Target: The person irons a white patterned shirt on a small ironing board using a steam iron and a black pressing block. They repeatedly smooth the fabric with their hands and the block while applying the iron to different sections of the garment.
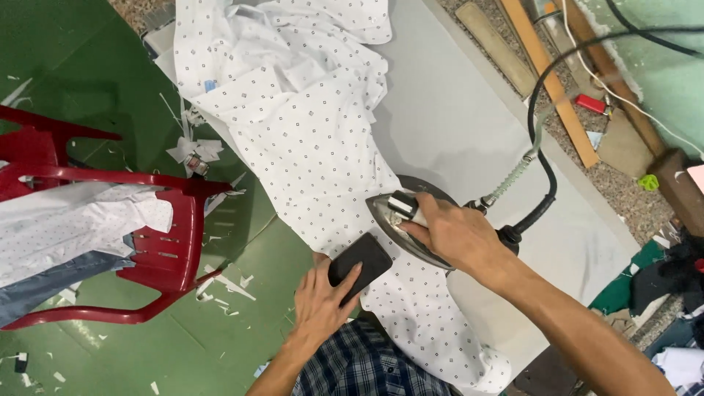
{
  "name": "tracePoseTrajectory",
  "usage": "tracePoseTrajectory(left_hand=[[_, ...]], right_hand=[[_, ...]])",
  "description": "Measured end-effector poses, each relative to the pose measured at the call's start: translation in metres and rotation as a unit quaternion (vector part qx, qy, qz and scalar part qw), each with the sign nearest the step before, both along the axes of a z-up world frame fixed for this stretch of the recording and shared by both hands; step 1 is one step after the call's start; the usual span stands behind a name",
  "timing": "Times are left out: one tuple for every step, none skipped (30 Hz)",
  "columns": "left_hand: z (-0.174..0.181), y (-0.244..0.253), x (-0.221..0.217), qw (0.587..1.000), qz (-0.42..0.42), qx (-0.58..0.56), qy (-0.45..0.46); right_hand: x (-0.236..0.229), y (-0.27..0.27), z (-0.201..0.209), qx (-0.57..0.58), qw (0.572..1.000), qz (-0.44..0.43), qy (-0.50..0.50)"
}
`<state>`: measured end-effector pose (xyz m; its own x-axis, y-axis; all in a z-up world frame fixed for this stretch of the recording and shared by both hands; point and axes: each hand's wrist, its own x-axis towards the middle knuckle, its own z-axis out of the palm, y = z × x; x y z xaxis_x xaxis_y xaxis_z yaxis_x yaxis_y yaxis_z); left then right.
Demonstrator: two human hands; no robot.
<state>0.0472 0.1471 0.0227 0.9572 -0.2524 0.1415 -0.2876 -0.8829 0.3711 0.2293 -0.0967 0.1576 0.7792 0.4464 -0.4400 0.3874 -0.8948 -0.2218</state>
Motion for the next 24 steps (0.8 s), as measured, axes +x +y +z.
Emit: tracePoseTrajectory(left_hand=[[-0.003, 0.0, -0.002, 1.0, -0.001, 0.008, 0.014], [-0.006, -0.001, -0.003, 1.0, -0.002, 0.014, 0.027], [-0.008, 0.001, -0.001, 0.999, 0.003, 0.01, 0.033], [-0.01, 0.001, -0.001, 1.0, -0.001, 0.012, 0.013], [-0.012, 0.001, -0.001, 1.0, -0.004, 0.014, -0.007], [-0.011, 0.002, -0.001, 1.0, -0.002, 0.012, -0.001], [-0.008, 0.002, -0.001, 1.0, -0.009, 0.014, 0.011], [-0.006, 0.004, 0.0, 1.0, -0.015, 0.017, 0.021], [-0.007, 0.004, 0.0, 0.999, -0.011, 0.016, 0.025], [-0.007, 0.005, 0.001, 1.0, -0.016, 0.017, 0.021], [-0.007, 0.004, 0.0, 0.999, -0.021, 0.018, 0.016], [-0.007, 0.005, 0.0, 0.999, -0.021, 0.02, 0.017], [-0.007, 0.004, 0.0, 0.999, -0.02, 0.02, 0.015], [-0.006, 0.004, 0.001, 1.0, -0.02, 0.019, 0.011], [-0.007, 0.003, 0.0, 0.999, -0.022, 0.022, 0.012], [-0.009, 0.003, 0.0, 1.0, -0.019, 0.021, 0.009], [-0.011, 0.003, -0.001, 1.0, -0.017, 0.021, 0.006], [-0.009, 0.003, 0.0, 1.0, -0.018, 0.024, 0.006], [-0.008, 0.004, 0.0, 1.0, -0.019, 0.02, 0.002], [-0.007, 0.003, 0.001, 1.0, -0.018, 0.014, -0.002], [-0.009, 0.003, 0.0, 1.0, -0.018, 0.015, -0.002], [-0.011, 0.003, -0.001, 1.0, -0.019, 0.021, -0.001], [-0.012, 0.003, -0.002, 0.999, -0.02, 0.026, 0.0], [-0.012, 0.003, -0.002, 0.999, -0.019, 0.029, -0.001]], right_hand=[[0.003, 0.005, -0.003, -0.005, 1.0, -0.002, 0.0], [0.007, 0.01, -0.006, -0.011, 1.0, -0.003, 0.0], [0.009, 0.011, -0.009, -0.015, 1.0, 0.002, 0.005], [0.009, 0.01, -0.012, -0.021, 1.0, 0.007, -0.019], [0.009, 0.009, -0.016, -0.026, 0.999, 0.012, -0.043], [0.011, 0.011, -0.014, -0.028, 0.999, 0.015, -0.037], [0.014, 0.013, -0.012, -0.041, 0.999, 0.02, -0.013], [0.018, 0.015, -0.009, -0.053, 0.998, 0.027, 0.008], [0.018, 0.016, -0.01, -0.053, 0.998, 0.031, 0.012], [0.019, 0.018, -0.011, -0.043, 0.998, 0.043, -0.009], [0.019, 0.017, -0.011, -0.033, 0.997, 0.054, -0.03], [0.019, 0.019, -0.012, -0.031, 0.998, 0.054, -0.029], [0.019, 0.019, -0.013, -0.031, 0.997, 0.059, -0.026], [0.018, 0.018, -0.013, -0.031, 0.997, 0.062, -0.024], [0.019, 0.017, -0.013, -0.028, 0.997, 0.061, -0.024], [0.018, 0.016, -0.014, -0.017, 0.996, 0.072, -0.039], [0.018, 0.015, -0.015, -0.005, 0.995, 0.084, -0.055], [0.018, 0.015, -0.016, -0.002, 0.995, 0.083, -0.055], [0.018, 0.015, -0.016, -0.017, 0.995, 0.086, -0.057], [0.018, 0.015, -0.016, -0.033, 0.994, 0.091, -0.06], [0.018, 0.015, -0.016, -0.032, 0.994, 0.092, -0.059], [0.018, 0.016, -0.015, -0.039, 0.995, 0.083, -0.048], [0.018, 0.017, -0.014, -0.047, 0.995, 0.075, -0.038], [0.018, 0.015, -0.017, -0.045, 0.995, 0.076, -0.039]])
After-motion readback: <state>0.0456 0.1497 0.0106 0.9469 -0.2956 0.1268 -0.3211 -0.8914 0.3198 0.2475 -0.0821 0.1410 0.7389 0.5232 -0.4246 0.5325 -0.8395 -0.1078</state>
